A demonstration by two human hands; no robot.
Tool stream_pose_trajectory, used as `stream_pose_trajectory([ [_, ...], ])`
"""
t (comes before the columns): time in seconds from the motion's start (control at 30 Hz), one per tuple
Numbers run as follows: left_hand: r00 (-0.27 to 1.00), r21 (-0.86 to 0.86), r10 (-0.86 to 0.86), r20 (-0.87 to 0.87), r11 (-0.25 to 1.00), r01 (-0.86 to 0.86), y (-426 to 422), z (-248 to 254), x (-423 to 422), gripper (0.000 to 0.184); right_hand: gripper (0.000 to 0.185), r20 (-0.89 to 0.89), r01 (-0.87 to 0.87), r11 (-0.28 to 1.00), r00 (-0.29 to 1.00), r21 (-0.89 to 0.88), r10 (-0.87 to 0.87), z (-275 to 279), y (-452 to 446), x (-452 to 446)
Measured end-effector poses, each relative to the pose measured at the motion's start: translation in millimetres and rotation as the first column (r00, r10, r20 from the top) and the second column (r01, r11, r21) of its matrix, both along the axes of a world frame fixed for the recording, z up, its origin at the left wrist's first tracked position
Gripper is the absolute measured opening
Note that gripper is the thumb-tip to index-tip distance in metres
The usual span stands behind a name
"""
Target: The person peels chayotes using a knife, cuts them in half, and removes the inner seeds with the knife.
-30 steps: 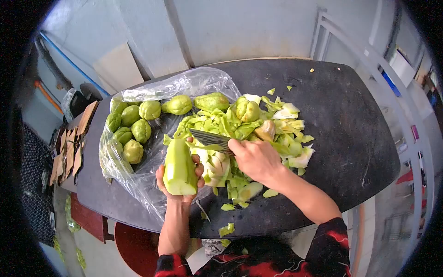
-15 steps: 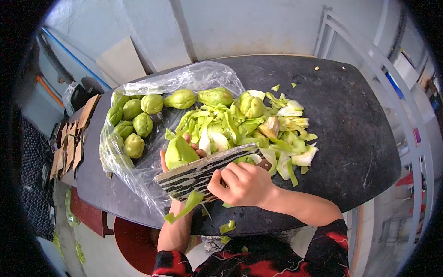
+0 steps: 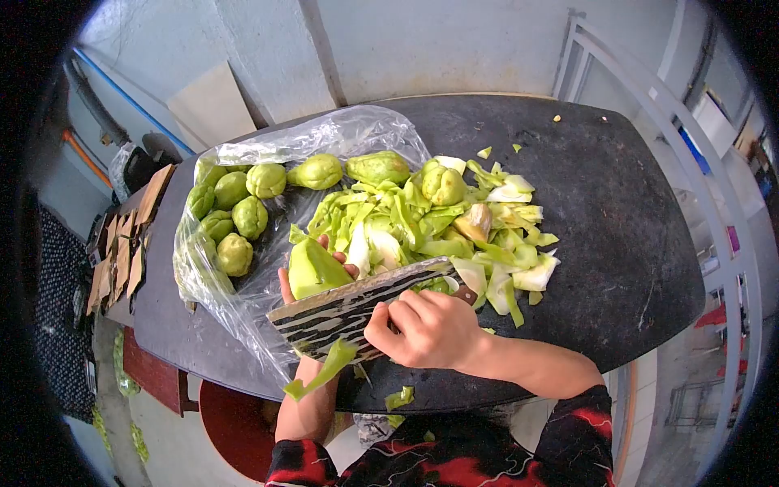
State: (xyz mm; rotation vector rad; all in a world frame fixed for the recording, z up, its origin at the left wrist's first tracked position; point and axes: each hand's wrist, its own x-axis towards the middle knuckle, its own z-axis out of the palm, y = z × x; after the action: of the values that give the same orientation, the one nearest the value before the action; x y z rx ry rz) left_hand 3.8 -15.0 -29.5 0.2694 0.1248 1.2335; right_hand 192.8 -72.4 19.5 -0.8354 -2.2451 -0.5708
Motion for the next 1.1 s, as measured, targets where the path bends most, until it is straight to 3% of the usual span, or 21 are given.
stream_pose_trajectory([
  [0.1,0.999,0.032,-0.017,-0.027,0.999,0.018,-2,5,0,0.069,0.010,0.018,0.008,1.000,1.000,0.022,-0.009,-2,3,3],
  [0.17,0.987,-0.031,0.133,-0.095,0.990,-0.136,-6,17,6,0.068,0.010,-0.010,0.085,0.995,0.996,-0.046,-0.086,-7,13,8],
  [0.23,0.981,-0.060,0.168,-0.097,0.983,-0.175,-4,20,7,0.069,0.010,-0.038,0.089,0.994,0.995,-0.065,-0.092,-13,18,10],
  [0.37,0.995,-0.021,0.096,-0.030,0.995,-0.097,-5,23,2,0.076,0.010,-0.019,0.096,0.992,0.995,-0.083,-0.098,-5,10,10],
  [0.47,0.993,0.117,0.023,-0.113,0.993,-0.010,-3,12,-6,0.085,0.009,-0.051,0.052,0.996,0.997,-0.069,-0.055,-2,8,12],
  [0.57,0.994,0.225,-0.080,-0.074,0.970,0.095,-9,16,-2,0.087,0.005,-0.116,0.114,0.961,0.982,-0.254,-0.147,-23,32,23],
  [0.6,0.994,0.181,-0.044,-0.103,0.981,0.062,-11,16,2,0.089,0.005,-0.116,0.119,0.963,0.982,-0.241,-0.150,-19,33,23],
  [0.63,0.990,0.270,-0.129,-0.062,0.952,0.141,-10,18,3,0.088,0.005,-0.128,0.096,0.970,0.984,-0.225,-0.127,-13,30,24],
  [0.7,0.970,0.126,0.069,-0.233,0.991,-0.040,-14,23,8,0.089,0.006,-0.140,0.068,0.969,0.985,-0.236,-0.103,-5,17,20],
  [0.77,0.992,0.103,0.041,-0.121,0.994,-0.028,-7,15,2,0.090,0.007,-0.147,-0.010,0.979,0.989,-0.202,-0.020,5,10,11],
  [0.9,0.987,0.235,-0.047,-0.153,0.968,0.082,2,-1,-5,0.090,0.011,-0.130,-0.042,0.989,0.991,-0.141,0.024,9,1,4],
  [1.1,0.971,0.155,-0.056,-0.234,0.983,0.094,-11,18,8,0.093,0.008,-0.112,0.075,0.964,0.988,-0.254,-0.106,0,23,17],
])
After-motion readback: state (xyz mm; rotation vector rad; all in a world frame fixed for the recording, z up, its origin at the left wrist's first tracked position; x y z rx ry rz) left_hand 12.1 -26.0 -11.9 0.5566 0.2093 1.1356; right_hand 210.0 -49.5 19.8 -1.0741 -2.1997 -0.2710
